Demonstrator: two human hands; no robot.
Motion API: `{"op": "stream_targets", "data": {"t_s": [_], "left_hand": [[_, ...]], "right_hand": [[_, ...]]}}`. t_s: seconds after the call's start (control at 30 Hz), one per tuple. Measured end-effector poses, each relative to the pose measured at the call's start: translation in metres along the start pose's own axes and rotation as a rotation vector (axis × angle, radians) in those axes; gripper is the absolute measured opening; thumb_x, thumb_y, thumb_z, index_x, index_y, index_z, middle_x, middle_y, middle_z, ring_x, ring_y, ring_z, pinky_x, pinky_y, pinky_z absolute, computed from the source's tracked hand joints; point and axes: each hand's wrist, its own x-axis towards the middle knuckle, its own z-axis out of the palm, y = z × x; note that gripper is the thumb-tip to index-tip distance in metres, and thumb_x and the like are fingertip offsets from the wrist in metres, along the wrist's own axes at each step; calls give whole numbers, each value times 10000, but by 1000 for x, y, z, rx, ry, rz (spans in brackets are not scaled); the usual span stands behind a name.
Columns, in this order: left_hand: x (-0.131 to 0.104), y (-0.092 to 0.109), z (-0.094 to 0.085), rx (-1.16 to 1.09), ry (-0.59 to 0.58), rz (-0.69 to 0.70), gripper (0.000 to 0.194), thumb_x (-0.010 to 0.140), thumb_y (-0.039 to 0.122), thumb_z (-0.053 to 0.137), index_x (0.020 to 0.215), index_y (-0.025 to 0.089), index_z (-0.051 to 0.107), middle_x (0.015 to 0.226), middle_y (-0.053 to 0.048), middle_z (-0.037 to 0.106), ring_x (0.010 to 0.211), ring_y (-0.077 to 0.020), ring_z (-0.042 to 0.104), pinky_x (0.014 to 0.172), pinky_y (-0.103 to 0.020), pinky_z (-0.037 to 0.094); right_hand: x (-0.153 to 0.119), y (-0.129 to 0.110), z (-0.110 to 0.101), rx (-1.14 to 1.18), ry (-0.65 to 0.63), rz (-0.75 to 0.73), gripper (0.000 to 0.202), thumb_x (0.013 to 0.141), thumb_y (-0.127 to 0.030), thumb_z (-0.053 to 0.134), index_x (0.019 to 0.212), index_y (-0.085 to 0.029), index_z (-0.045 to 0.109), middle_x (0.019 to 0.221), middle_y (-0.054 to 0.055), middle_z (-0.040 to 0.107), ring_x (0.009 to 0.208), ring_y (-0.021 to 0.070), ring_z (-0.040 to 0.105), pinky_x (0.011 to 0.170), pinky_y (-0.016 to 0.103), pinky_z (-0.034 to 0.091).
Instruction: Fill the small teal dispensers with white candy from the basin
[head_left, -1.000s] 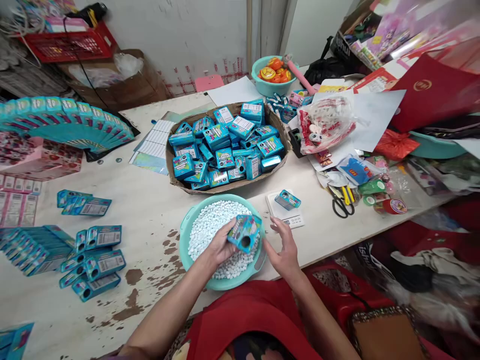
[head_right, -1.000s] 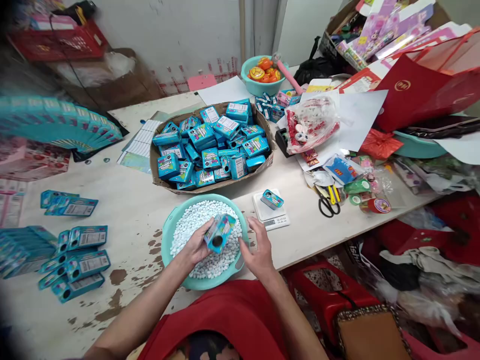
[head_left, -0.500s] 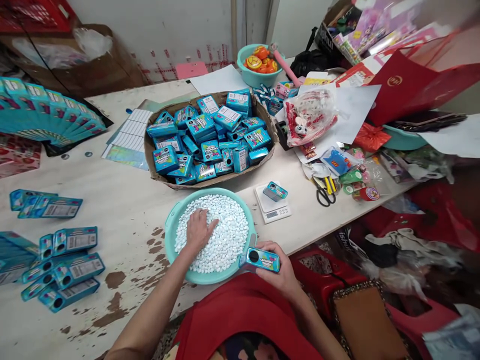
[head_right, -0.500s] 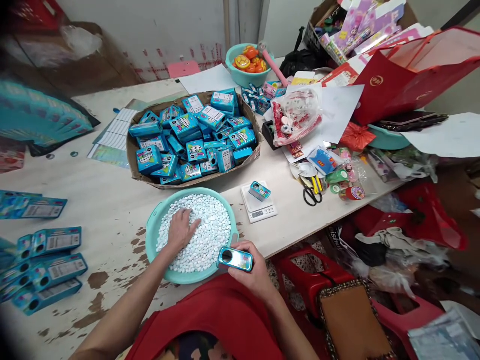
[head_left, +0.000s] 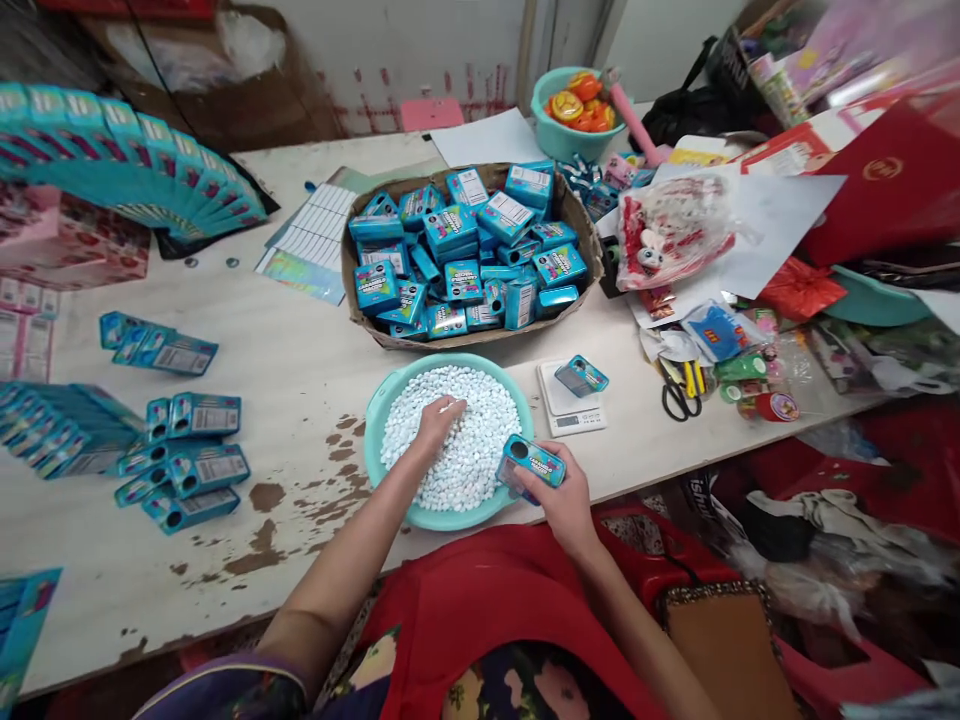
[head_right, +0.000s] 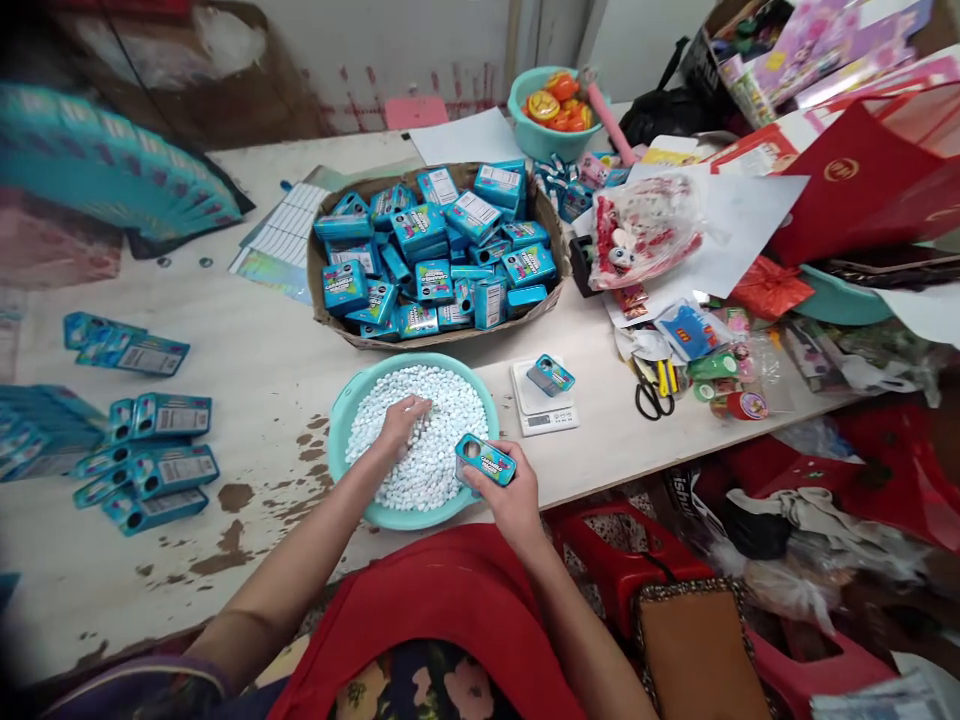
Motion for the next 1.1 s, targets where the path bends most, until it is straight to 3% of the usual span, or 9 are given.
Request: {"op": "stream_targets", "data": {"t_s": [0.1,0.23,0.3,0.37,0.5,0.63,0.9,1.1], "left_hand": [[-4,13,-8,-253,-124,-78,224,648,363,638,694,167,538,588,8,538,456,-92,446,402,-197,276],[-18,33,-7,-526,-205,-209,188,646,313,612,703,159,521,641,-23,564,487,-91,502,392,-175,304],[-29,43,-1,-615,-206,-179,160,656,288,607,680,161,512,596,-1,531,456,-74,472,387,-167,300],[-42,51,7,-650,-205,-53,157,678,299,595,668,164,517,594,2,531,477,-83,494,423,-184,353],[-61,61,19,-615,-179,159,186,700,327,588,648,157,533,715,-30,608,622,-138,602,597,-266,472],[-64,64,23,-553,-62,258,198,722,329,618,672,160,528,688,-9,598,603,-136,603,607,-272,469],[-59,71,34,-518,-20,243,306,764,403,627,626,151,519,643,5,547,557,-117,583,535,-241,439],[-55,74,40,-486,-54,241,289,790,421,606,686,159,543,569,14,533,535,-122,575,530,-242,438]], "right_hand": [[5,-6,8,-123,-16,-98,396,660,-417,750,950,-204,584,797,11,641,669,169,605,617,295,524],[11,-7,22,-350,-7,-373,298,709,-361,717,952,-219,619,959,57,638,900,226,616,797,356,511],[14,-8,31,-449,-8,-463,265,728,-332,702,958,-230,617,960,60,636,933,238,607,833,374,496],[17,-10,41,-522,-32,-513,260,734,-307,697,968,-234,609,953,60,638,934,245,604,826,378,491],[21,-9,57,-595,-76,-542,264,738,-292,692,980,-240,600,955,56,636,936,253,598,815,377,483],[23,-11,64,-588,-78,-531,274,735,-287,690,987,-242,594,955,45,636,938,243,597,819,366,478],[27,-15,62,-588,-72,-511,279,727,-259,689,991,-237,604,971,50,645,953,246,591,827,368,479],[31,-16,60,-515,-57,-492,258,718,-254,684,966,-243,615,963,44,647,938,239,601,825,364,487]]}}
